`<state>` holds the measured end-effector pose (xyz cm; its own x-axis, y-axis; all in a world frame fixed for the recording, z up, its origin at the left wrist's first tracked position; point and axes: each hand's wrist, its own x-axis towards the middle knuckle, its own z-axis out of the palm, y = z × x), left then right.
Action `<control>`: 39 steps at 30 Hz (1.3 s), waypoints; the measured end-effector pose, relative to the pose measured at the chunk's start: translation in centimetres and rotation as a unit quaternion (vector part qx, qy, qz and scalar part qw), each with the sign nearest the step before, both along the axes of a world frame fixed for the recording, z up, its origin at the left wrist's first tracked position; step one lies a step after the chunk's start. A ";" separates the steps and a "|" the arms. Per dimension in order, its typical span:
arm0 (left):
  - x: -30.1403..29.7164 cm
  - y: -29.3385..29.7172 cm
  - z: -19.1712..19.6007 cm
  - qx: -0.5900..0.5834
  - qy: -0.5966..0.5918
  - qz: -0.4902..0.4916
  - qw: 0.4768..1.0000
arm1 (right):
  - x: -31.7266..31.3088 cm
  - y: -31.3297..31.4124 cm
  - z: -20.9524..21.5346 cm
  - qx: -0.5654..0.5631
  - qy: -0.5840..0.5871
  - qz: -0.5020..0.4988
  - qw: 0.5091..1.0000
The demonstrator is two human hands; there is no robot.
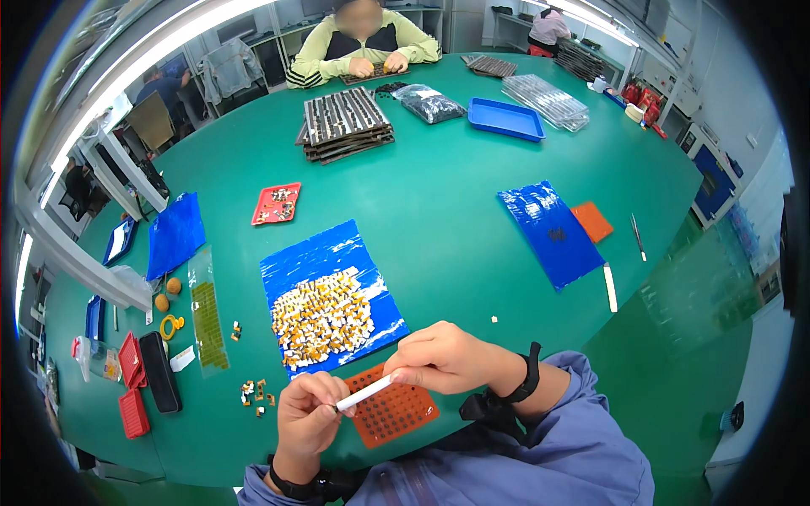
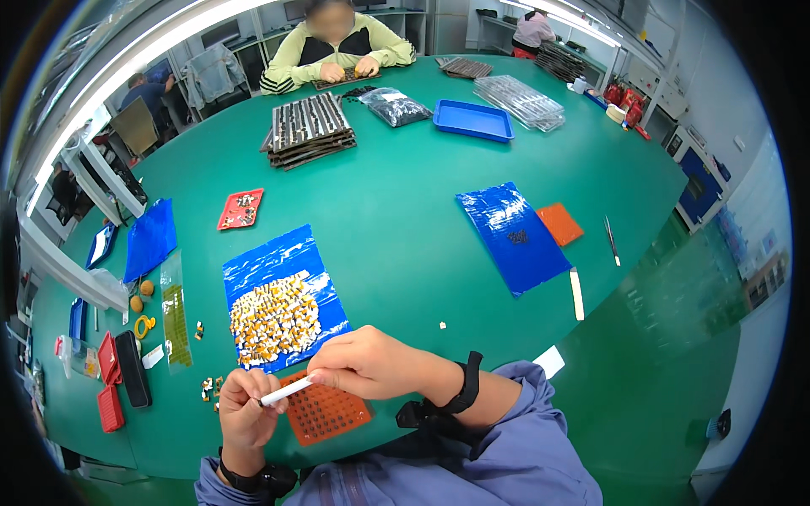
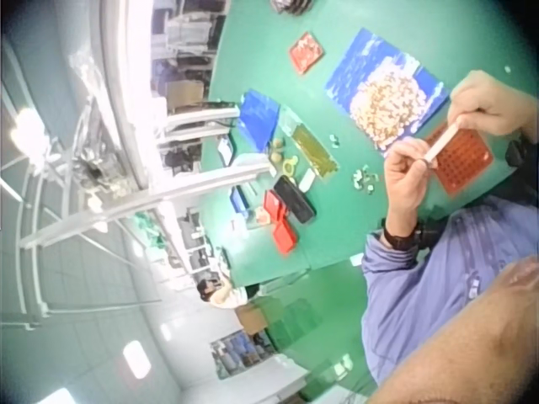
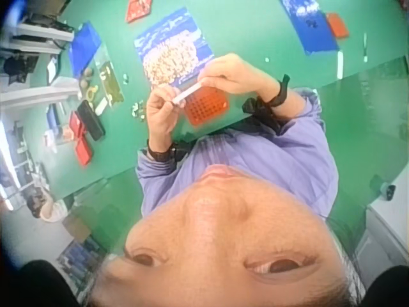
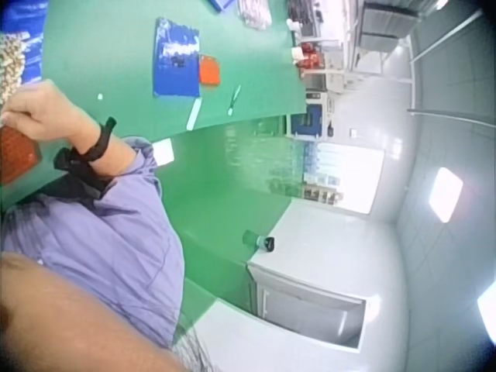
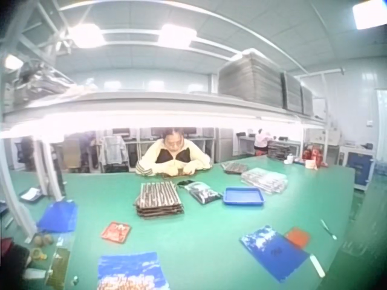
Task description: The person inserts small yellow and white electronic components into a white cylindrical tube using a white stick-like tool. The person repeatedly picks up components from a blue sheet and places them into the tube, which is held over an orange grid tray.
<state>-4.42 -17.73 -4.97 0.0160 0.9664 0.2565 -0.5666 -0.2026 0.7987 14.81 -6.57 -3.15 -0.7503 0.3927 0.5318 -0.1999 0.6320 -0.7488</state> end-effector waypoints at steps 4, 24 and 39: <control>0.1 0.0 0.1 0.008 0.009 0.029 1.000 | 0.1 0.0 -0.2 -0.003 -0.010 0.001 1.000; -10.2 -2.9 1.1 -0.104 0.703 0.258 0.655 | 0.3 -0.5 0.5 -0.114 0.038 -0.152 0.981; -9.8 2.3 -2.1 -0.073 0.731 0.143 0.663 | 0.4 -0.4 0.9 -0.196 0.108 -0.073 0.972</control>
